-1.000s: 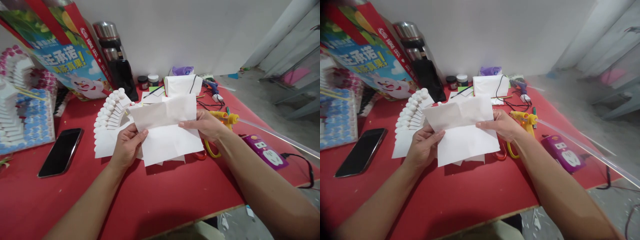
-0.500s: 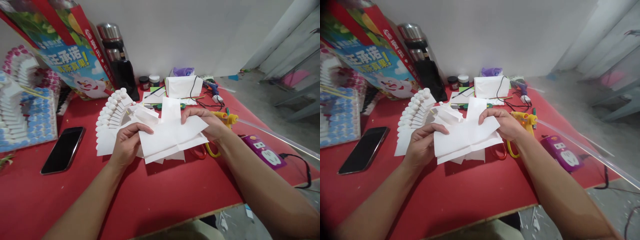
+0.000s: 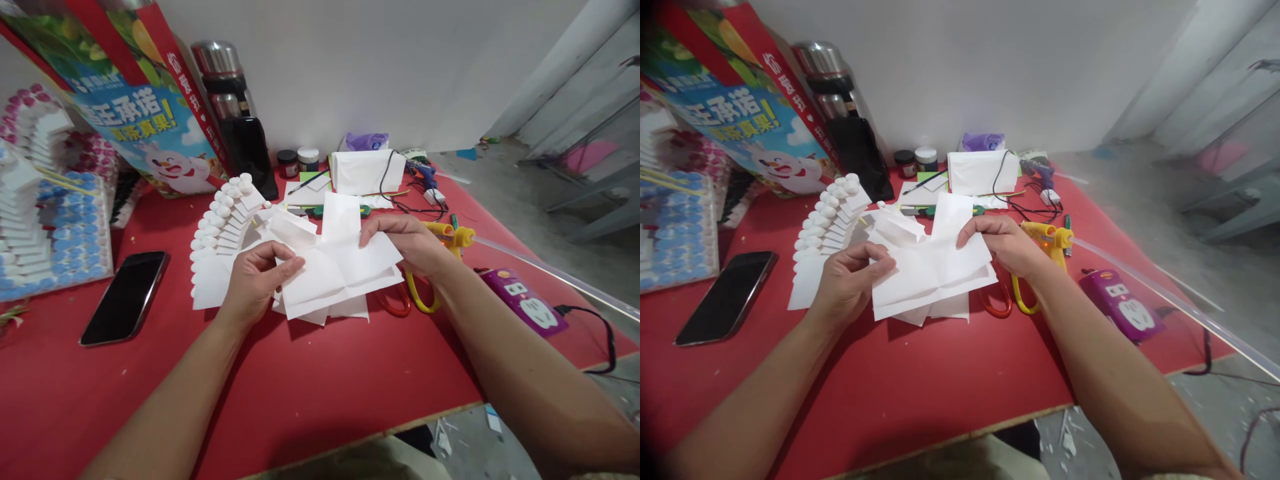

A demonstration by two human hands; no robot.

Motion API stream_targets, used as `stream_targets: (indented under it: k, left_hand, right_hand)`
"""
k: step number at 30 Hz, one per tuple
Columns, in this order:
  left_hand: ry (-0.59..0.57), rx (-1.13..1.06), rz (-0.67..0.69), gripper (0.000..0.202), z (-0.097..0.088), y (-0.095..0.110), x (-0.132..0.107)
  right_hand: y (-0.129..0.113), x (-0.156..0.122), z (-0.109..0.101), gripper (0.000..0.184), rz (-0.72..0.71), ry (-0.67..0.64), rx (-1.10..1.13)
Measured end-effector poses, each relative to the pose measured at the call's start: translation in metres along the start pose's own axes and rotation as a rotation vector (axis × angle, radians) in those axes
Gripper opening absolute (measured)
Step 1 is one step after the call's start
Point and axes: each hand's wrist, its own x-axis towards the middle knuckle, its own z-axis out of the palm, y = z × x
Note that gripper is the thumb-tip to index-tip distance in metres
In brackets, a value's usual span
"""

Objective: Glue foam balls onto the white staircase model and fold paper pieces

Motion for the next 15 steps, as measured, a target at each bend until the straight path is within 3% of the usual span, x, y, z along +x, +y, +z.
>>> stream_targets:
  k: [6,9,12,15]
  left_hand:
    - [-0.009,0.097,-0.040,0.025,-0.0027,-0.0039,0.0043]
    - [-0.015,0.075,-0.040,0.030,-0.0061,-0.0029,0.0051]
    - [-0.072,0.032,-0.115,0.046,-0.0078,-0.0020,0.0049]
    - [-0.065,-0.020,-0.176,0.033,-0.0073,-0.0028,0.0061]
  right_hand:
    - [0.0004,0.0002,-0.0076,0.040,-0.253,-0.090,-0.303]
    - [-0.0021,-0.0006,-0.0063,0.039,-0.317,-0.092,-0.313]
    - [-0.0020,-0.0001,-0.0023,0.026,-0.272,-0.015,-0.342]
    - [0.0018,0.0024,0.0012,0.014,-0.256,0.023,-0.316]
